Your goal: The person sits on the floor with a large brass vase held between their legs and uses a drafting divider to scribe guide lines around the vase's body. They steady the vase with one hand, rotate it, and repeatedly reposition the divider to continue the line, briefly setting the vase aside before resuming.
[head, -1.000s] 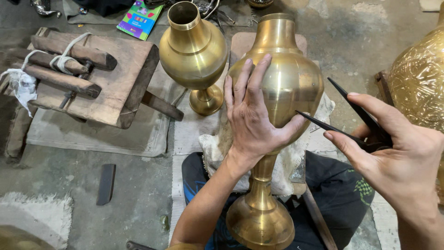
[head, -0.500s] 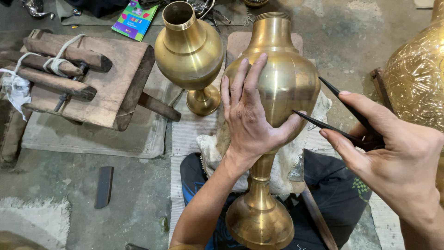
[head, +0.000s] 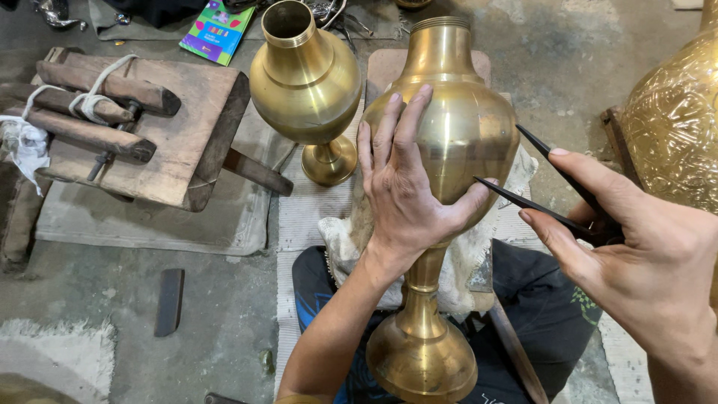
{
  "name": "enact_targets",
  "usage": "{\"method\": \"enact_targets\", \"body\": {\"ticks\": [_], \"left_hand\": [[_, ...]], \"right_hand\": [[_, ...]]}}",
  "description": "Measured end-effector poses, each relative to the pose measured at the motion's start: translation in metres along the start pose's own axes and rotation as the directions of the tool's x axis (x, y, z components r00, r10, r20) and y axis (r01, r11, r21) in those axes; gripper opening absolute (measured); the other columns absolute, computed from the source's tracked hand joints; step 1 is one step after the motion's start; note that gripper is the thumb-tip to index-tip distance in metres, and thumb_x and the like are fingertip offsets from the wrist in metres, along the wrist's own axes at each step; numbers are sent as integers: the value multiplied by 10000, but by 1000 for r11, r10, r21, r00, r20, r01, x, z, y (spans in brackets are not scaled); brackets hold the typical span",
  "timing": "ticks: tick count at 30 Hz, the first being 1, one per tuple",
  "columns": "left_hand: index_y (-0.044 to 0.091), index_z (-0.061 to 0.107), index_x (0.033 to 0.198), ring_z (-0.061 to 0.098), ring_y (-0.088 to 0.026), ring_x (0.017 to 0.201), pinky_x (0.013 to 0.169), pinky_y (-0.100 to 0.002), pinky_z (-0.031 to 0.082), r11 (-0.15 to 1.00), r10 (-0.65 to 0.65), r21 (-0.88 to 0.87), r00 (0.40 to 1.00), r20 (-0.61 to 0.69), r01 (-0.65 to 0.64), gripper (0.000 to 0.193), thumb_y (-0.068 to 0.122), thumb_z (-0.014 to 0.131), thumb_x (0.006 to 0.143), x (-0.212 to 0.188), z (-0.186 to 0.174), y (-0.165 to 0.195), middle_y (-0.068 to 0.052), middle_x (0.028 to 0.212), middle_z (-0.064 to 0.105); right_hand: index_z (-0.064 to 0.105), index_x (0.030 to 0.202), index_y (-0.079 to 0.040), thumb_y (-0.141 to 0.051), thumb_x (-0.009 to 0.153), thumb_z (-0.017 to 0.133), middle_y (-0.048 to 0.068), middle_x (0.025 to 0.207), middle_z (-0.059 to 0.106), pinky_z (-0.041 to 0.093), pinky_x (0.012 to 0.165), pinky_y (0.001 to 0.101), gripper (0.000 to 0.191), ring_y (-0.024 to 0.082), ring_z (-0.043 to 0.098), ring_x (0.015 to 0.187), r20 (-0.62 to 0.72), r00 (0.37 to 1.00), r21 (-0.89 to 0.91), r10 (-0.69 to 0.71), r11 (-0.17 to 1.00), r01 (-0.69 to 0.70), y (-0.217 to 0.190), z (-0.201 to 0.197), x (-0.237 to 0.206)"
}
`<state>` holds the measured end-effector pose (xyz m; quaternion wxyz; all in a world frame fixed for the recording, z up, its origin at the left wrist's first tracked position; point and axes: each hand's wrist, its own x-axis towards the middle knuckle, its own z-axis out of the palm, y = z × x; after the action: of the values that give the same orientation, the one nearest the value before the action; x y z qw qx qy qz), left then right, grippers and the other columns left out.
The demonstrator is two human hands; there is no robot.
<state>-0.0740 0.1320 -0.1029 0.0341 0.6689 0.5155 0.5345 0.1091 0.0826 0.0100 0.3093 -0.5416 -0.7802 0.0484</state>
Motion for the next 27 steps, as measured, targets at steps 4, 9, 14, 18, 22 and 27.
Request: {"method": "enact_targets", "body": {"ticks": [4, 9, 14, 18, 22, 27], "left_hand": [[114, 242, 1607, 338, -294, 1552, 1314, -624, 155, 1000, -7, 8, 1000, 8, 7, 1105, 541, 837, 780, 0, -1, 0, -28, 1603, 408], [119, 233, 1607, 325, -284, 1555, 1325, -624, 142, 1000, -3, -9, 1000, 1, 3, 1110, 542, 843, 781, 0, 0, 0, -33, 1601, 405], [127, 234, 1614, 326, -272, 1558, 1334, -611, 146, 1000, -4, -15, 1000, -4, 4, 1110, 542, 847, 786, 0, 0, 0, -35, 1606, 404], [121, 232, 1596, 331, -283, 1558, 1332, -609, 142, 1000, -4, -4, 1000, -1, 4, 1103, 539, 843, 779, -1, 0, 0, -31, 1605, 411], [119, 210, 1598, 344, -299, 1550, 1326, -617, 155, 999, 29, -20, 1000, -3, -30, 1134, 586, 842, 780, -1, -6, 2, -44, 1607, 391], [155, 168, 1565, 421, -278, 1513, 1325, -616, 190, 973, 176, -149, 984, -26, -178, 1046, 595, 790, 849, 11, -20, 1, -67, 1608, 375]], "right_hand": [[682, 1314, 28, -21, 784, 881, 117, 773, 685, 540, 573, 258, 568, 129, 663, 649, 9, 999, -32, 35, 999, -35, -1, 0, -1], [681, 1326, 26, -25, 784, 885, 116, 770, 683, 535, 558, 256, 581, 127, 661, 644, 25, 999, -49, 41, 998, -40, -3, -1, 0], [678, 1327, 28, -25, 782, 883, 117, 759, 686, 535, 552, 256, 585, 131, 668, 635, 30, 999, -57, 36, 998, -35, -2, -1, 1], [680, 1334, 1, -87, 779, 892, 118, 788, 712, 535, 536, 265, 601, 139, 679, 625, 59, 997, -140, -40, 989, 48, 1, -3, 0], [683, 1312, -75, -203, 818, 835, 97, 857, 742, 530, 528, 279, 533, 149, 685, 624, 130, 959, -251, -252, 927, 278, 5, -9, 7], [545, 1517, -335, -301, 974, 586, -81, 749, 670, 497, 418, 240, 546, 63, 623, 515, 644, 746, -575, -170, 535, 618, 8, -13, 38]]}}
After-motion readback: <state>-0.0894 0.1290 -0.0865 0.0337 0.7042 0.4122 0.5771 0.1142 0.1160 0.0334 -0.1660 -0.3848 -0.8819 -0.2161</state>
